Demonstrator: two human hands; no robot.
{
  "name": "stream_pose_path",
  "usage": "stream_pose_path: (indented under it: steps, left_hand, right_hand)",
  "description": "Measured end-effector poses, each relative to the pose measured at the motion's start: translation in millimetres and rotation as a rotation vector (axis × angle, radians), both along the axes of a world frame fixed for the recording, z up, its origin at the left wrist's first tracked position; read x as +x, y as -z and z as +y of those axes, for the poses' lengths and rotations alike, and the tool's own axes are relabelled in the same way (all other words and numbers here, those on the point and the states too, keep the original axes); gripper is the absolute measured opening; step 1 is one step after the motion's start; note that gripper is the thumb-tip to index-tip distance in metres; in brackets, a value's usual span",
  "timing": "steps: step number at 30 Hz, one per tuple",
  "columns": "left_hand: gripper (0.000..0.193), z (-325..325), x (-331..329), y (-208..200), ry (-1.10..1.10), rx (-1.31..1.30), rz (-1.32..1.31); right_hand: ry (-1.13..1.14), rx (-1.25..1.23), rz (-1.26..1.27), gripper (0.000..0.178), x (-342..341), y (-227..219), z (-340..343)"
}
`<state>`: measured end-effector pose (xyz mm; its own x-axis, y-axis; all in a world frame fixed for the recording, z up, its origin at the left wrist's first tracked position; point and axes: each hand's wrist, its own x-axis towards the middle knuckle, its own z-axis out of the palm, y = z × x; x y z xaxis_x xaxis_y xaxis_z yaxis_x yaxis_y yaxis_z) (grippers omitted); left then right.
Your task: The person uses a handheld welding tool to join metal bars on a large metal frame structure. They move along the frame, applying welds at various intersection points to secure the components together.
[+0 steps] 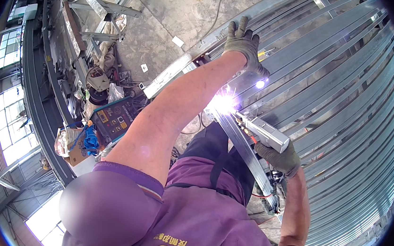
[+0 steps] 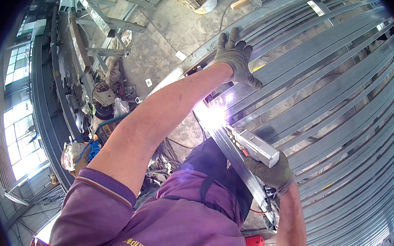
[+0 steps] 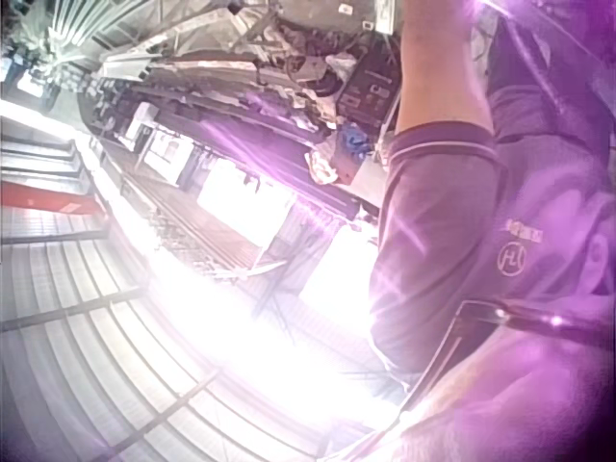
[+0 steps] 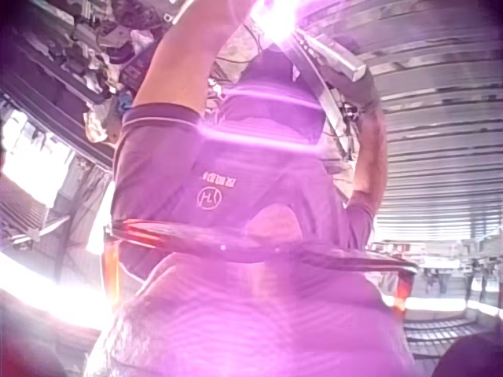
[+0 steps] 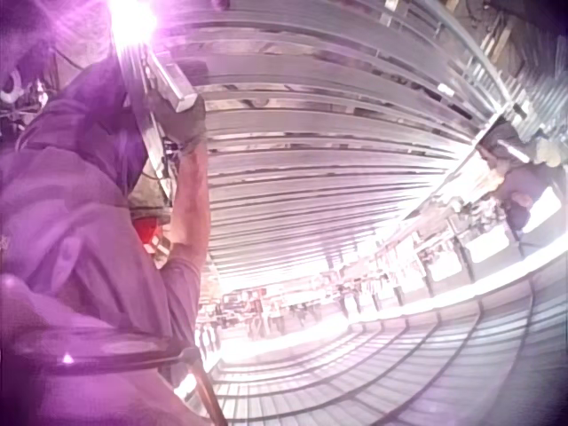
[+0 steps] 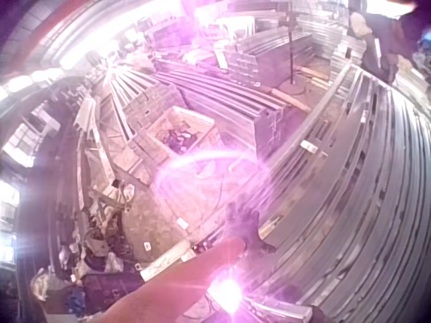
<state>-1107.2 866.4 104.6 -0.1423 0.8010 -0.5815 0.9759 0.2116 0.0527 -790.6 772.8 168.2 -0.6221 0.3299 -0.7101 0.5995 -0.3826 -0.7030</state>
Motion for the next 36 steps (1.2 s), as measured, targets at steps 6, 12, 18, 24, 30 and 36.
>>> stream_pose_path:
  steps: [6, 12, 18, 24, 30, 36]
  left_hand:
    - [0.144, -2, 0, 1, 0.009, 0.022, -0.006]
    - [0.144, -3, -1, -1, 0.007, 0.028, -0.017]
    - [0.145, -3, -1, 1, 0.002, 0.022, -0.022]
    - [0.144, -4, 0, 2, 0.007, 0.040, -0.015]
    - [0.143, -3, -1, 2, 0.010, 0.037, -0.013]
    - [0.144, -2, -1, -1, 0.009, 0.008, -0.010]
  right_hand:
    - [0.003, 0.010, 0.022, 0.046, 3, 2, -2]
    - [0.044, -0.048, 0.014, 0.044, 4, -1, -2]
    - [0.018, -0.054, -0.004, 0.043, 7, 1, -2]
    - [0.028, -0.002, 0.030, 0.042, 13, 8, -7]
    - [0.049, -0.050, -0.022, 0.041, 15, 5, -8]
    - [0.042, -0.008, 0.008, 0.039, 15, 2, -8]
